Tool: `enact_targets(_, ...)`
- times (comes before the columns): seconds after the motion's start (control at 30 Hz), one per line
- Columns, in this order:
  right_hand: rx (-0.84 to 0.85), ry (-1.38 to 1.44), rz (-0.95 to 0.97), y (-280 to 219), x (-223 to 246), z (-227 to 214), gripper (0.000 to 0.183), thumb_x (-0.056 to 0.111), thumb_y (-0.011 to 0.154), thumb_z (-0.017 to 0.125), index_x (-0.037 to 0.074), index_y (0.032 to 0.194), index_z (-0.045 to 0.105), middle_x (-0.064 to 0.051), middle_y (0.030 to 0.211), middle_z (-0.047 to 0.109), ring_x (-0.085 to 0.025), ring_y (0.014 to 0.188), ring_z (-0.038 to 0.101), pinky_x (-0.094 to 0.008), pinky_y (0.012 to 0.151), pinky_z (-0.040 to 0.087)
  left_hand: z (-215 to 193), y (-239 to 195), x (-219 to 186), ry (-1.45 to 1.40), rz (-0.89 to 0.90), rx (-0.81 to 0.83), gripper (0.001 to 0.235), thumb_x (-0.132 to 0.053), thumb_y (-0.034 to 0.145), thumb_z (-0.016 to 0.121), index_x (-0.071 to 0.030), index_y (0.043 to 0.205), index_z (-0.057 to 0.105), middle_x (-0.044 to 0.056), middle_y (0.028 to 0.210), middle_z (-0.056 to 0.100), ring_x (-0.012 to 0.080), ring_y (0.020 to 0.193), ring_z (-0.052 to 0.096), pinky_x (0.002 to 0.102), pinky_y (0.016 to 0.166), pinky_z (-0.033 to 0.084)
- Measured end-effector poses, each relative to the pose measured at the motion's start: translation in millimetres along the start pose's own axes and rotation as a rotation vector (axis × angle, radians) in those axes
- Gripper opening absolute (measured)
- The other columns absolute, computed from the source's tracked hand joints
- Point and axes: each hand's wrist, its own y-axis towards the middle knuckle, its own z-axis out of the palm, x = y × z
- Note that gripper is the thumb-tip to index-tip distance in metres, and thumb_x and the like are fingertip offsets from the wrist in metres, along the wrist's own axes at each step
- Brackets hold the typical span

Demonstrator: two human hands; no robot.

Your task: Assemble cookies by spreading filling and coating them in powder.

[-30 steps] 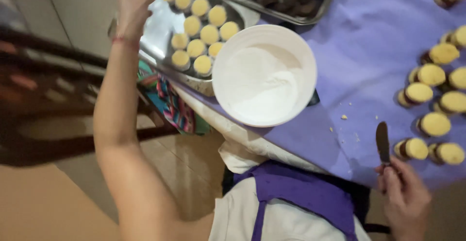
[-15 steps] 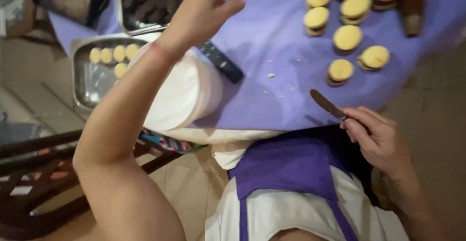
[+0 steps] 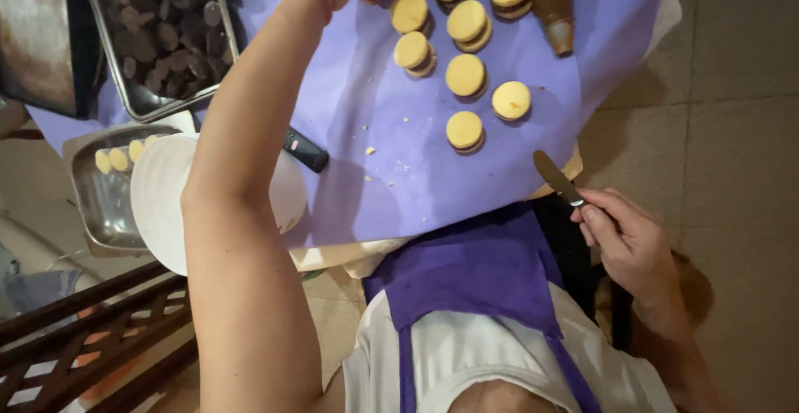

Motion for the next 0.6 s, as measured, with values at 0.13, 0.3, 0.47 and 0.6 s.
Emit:
enact_targets(0.13, -0.025, -0.007, 0.016, -6.0, 5.4, -7.4, 0.025, 0.000, 0.104, 0.054, -0.006, 0.126, 0.066, -0.007, 0.095, 0.066, -0.010, 0.072, 0.057, -0.023, 0.064, 0.047, -0.9, -4.5, -12.0, -0.162, -0.032, 0.017, 0.033, -0.034, 0.089, 0.079, -0.012, 0.113, 0.075, 0.002, 0.108, 0.077, 0.0173, 0.102, 0.075, 0.035, 0.087, 0.064)
enact_targets(0.3, -0.101, 0.110, -0.009, -22.7, -29.0, -11.5, 0.026, 0.001, 0.104, 0.054, -0.006, 0.128, 0.063, -0.007, 0.097, 0.067, -0.009, 0.072, 0.056, -0.023, 0.064, 0.048, -26.0, -22.9, -11.0, -0.403, -0.037, -0.047, 0.025, -0.026, 0.090, 0.078, -0.010, 0.109, 0.074, 0.000, 0.102, 0.076, 0.0144, 0.091, 0.074, 0.030, 0.077, 0.062)
enact_targets(0.47, 0.019, 0.397, 0.023, 9.6, 13.6, -3.7, 0.040, 0.017, 0.107, 0.043, -0.002, 0.136, 0.061, -0.005, 0.100, 0.065, -0.007, 0.068, 0.048, -0.020, 0.060, 0.039, -30.3, -113.2, -33.7, -0.520, 0.096, -0.068, 0.021, -0.021, 0.100, 0.073, -0.005, 0.114, 0.072, 0.002, 0.104, 0.074, 0.0116, 0.092, 0.070, 0.026, 0.075, 0.057)
enact_targets(0.6, 0.091, 0.276, -0.223, 54.6, 70.6, 26.7, 0.044, 0.024, 0.101, 0.053, -0.003, 0.134, 0.064, -0.002, 0.103, 0.061, -0.006, 0.075, 0.047, -0.022, 0.068, 0.040, 43.1, -225.2, -90.2, -0.851, 0.310, -0.095, 0.039, -0.013, 0.099, 0.075, 0.000, 0.134, 0.061, 0.009, 0.122, 0.070, 0.0182, 0.111, 0.069, 0.033, 0.099, 0.058)
